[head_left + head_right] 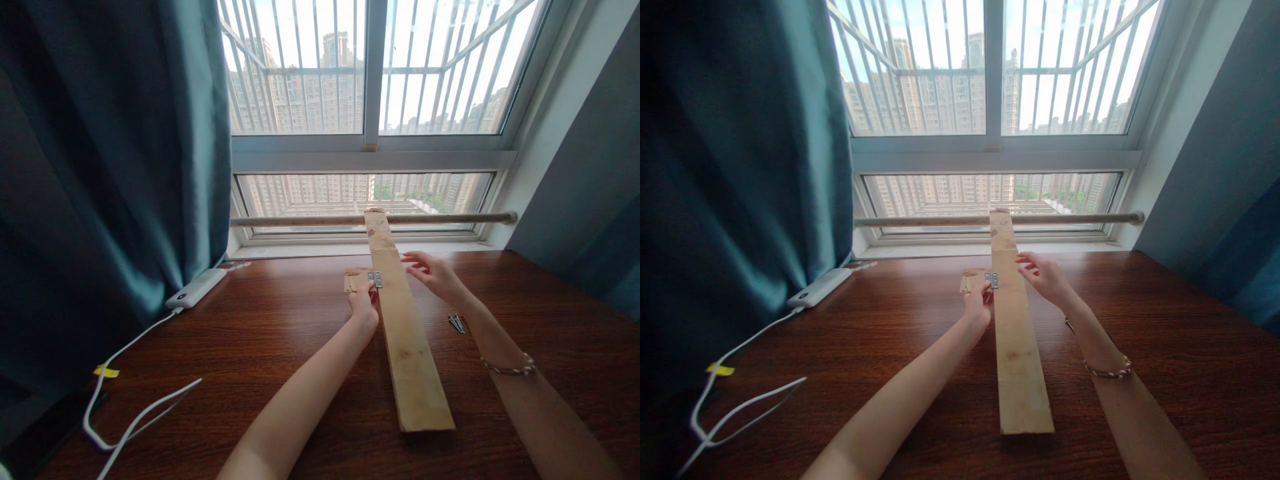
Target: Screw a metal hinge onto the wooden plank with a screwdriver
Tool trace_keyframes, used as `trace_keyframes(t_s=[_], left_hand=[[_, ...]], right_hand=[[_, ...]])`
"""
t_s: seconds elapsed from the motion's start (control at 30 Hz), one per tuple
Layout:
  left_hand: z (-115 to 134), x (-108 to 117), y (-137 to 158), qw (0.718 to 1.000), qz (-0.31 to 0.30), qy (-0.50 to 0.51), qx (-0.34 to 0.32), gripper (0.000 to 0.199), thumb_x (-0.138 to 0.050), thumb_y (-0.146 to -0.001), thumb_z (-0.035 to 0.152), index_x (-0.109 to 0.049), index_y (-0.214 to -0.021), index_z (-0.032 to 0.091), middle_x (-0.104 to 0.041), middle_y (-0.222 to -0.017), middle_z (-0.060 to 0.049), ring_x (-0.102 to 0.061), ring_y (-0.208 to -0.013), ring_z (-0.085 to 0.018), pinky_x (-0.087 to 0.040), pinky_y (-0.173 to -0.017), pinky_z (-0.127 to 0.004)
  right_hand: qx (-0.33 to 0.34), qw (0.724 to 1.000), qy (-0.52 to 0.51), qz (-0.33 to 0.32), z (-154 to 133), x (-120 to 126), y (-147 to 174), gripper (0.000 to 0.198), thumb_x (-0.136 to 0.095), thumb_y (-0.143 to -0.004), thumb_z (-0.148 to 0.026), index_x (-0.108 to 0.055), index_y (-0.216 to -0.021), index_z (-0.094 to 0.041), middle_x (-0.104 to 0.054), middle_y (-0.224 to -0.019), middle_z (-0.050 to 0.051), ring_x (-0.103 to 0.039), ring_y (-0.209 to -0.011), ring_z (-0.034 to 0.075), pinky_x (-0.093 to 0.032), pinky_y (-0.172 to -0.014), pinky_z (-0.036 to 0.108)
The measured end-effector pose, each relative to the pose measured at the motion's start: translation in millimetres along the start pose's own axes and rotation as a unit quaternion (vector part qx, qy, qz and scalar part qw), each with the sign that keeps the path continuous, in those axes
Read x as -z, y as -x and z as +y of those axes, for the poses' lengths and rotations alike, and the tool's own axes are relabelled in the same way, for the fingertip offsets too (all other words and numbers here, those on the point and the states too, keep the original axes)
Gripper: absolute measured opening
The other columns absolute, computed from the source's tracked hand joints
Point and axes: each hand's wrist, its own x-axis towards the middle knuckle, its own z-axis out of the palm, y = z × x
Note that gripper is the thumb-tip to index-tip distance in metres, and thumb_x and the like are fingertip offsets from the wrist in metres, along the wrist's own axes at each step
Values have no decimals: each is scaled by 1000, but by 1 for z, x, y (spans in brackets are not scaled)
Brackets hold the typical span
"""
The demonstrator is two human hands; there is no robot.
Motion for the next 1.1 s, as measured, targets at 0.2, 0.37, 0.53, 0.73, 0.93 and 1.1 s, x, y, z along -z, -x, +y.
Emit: trace_keyframes(t_s=[0.2,0.37,0.53,0.73,0.93,1.1], left_hand=[[2,0,2,1000,-1,8,2,19,-60,-60,0,-48,-62,14,-56,-53,3,-51,-43,-8,-42,-47,-21],[3,-1,2,1000,2,4,-6,20,-61,-59,1,-48,-63,15,-57,-53,3,-52,-44,-9,-42,-47,-21],[4,-1,2,1000,-4,-1,-6,19,-62,-59,2,-49,-63,15,-57,-53,2,-53,-44,-9,-42,-47,-21],[4,-1,2,1000,-5,-5,1,17,-61,-59,0,-50,-61,14,-58,-53,1,-54,-46,-10,-43,-50,-22],[3,-1,0,1000,-5,-2,-3,18,-61,-59,1,-50,-63,14,-58,-53,1,-52,-45,-9,-41,-48,-22],[0,1,-3,1000,-3,4,-11,20,-63,-58,2,-49,-64,15,-58,-56,2,-53,-45,-9,-42,-47,-21]], right_hand=[[-203,946,228,-111,37,67,29,14,-59,-67,-22,-71,-67,-15,-68,-63,4,-64,-63,17,-46,-58,22],[-318,891,251,-203,69,67,46,4,-66,-57,-14,-68,-54,-14,-64,-52,6,-63,-55,17,-46,-53,22],[-330,870,325,-172,72,44,45,10,-70,-51,-11,-68,-61,-15,-66,-60,8,-65,-61,21,-48,-56,27],[-335,846,394,-131,71,31,42,20,-62,-67,-16,-68,-86,-15,-66,-95,19,-65,-85,30,-50,-65,37],[-328,841,407,-137,72,22,47,17,-62,-70,-14,-67,-86,-16,-66,-94,18,-65,-86,30,-50,-66,37],[-321,839,418,-136,76,12,49,19,-54,-76,-12,-66,-91,-14,-65,-95,21,-65,-86,30,-50,-66,38]])
